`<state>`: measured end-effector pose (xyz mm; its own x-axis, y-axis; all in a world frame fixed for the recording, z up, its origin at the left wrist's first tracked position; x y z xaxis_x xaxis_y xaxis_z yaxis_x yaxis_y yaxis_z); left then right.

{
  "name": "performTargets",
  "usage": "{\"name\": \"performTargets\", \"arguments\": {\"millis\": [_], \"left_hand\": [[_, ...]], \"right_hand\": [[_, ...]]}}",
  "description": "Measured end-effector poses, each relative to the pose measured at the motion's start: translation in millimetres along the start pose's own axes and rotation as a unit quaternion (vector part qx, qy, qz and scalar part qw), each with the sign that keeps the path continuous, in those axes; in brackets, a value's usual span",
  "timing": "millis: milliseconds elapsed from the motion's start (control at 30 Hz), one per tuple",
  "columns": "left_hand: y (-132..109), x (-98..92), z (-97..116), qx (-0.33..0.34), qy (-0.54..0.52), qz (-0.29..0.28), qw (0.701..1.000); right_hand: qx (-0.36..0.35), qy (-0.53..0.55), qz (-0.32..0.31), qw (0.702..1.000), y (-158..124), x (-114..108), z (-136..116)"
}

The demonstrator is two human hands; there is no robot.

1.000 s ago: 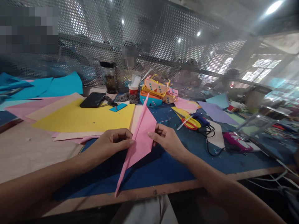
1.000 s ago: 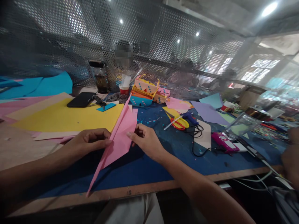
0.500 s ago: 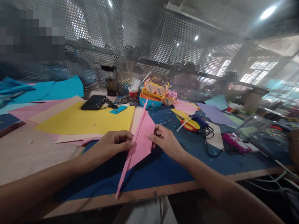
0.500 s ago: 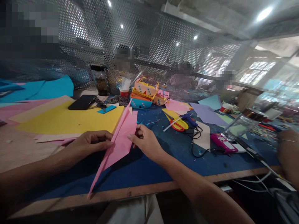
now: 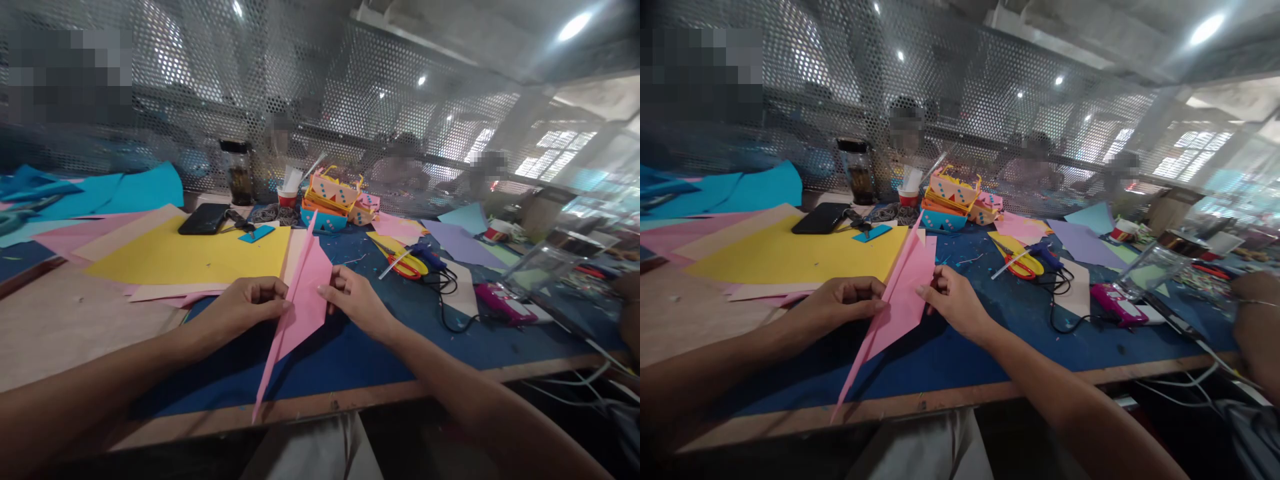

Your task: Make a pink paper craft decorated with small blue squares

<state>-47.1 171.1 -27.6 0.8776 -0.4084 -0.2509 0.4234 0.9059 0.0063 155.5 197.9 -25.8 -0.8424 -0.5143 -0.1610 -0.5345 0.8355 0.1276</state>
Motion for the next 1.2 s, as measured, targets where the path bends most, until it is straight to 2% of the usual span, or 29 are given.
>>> {"name": "performTargets", "arguments": {"millis": [1200], "left_hand": [[1.3,4.9,-7.7,-0.015,-0.040,-0.050,0.998]], "right_hand": [[0.004,-0.012,-0.023,1.000,0.1,1.1,0.3]]}}
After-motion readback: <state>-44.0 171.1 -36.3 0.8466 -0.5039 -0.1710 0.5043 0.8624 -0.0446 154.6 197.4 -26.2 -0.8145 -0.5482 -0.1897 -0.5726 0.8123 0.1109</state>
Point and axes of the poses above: each hand's wrist, its own y-axis towards the middle knuckle, its own x-axis out of the palm, z = x × y, the point moved 6 cm from there along y, towards the middle knuckle, and after that the axes turned 7 degrees about -z, right-handed, at the moved point
